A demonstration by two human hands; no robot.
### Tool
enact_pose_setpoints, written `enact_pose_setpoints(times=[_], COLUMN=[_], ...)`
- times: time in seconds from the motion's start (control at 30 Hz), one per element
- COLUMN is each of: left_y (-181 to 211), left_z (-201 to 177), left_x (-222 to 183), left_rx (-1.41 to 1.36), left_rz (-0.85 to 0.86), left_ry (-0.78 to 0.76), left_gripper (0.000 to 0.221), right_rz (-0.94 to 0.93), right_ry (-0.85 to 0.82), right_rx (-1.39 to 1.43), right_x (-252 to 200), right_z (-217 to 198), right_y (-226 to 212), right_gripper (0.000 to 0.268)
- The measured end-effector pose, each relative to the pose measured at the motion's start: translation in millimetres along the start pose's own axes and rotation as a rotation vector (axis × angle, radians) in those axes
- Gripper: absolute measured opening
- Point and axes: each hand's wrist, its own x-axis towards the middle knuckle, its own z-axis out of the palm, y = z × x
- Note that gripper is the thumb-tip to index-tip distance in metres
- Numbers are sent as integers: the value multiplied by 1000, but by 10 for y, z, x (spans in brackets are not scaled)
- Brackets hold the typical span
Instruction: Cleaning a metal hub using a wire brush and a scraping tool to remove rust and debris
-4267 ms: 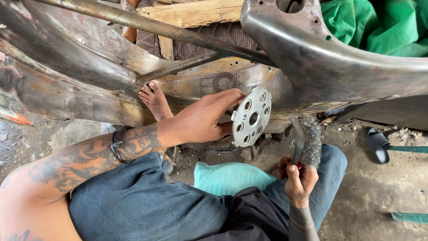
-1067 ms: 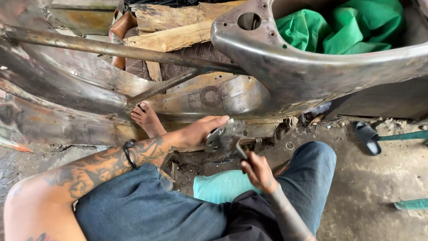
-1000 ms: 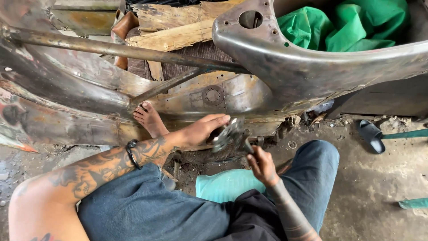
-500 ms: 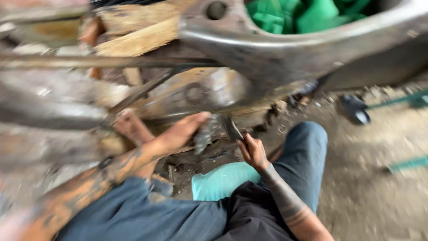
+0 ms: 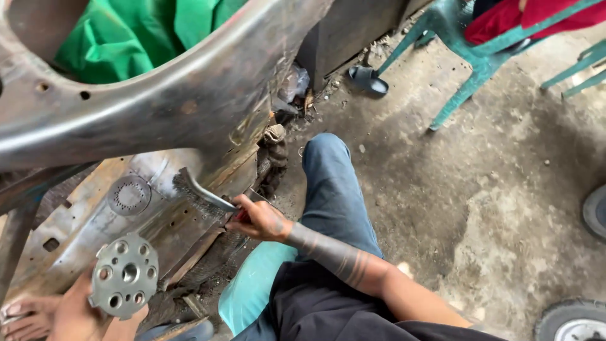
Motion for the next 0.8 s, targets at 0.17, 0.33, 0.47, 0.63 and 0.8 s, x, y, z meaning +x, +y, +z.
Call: enact_pose_setpoints(times=[0.17, 0.33, 0.47, 0.63, 0.8], left_y=[-25, -445, -668, -829, -997], left_z=[44, -33, -353, -192, -627], left_x=[-162, 502, 1359, 1387, 2644], left_rx=[15, 68, 1084, 159, -226], left_rz=[-73, -1, 381, -136, -1026], left_ry=[-285, -230, -86, 78, -127], left_gripper=[47, 48, 66, 37, 21], right_rz=[-363, -324, -52, -133, -49], right_ry=[1, -210, 46, 188, -2], right_rx=[-139, 63, -56, -324, -475], right_x=[-315, -92, -1, -230, -62], right_z=[331, 330, 39, 446, 641], right_y=[-304, -84, 27, -311, 197], right_gripper=[45, 33, 32, 18, 3])
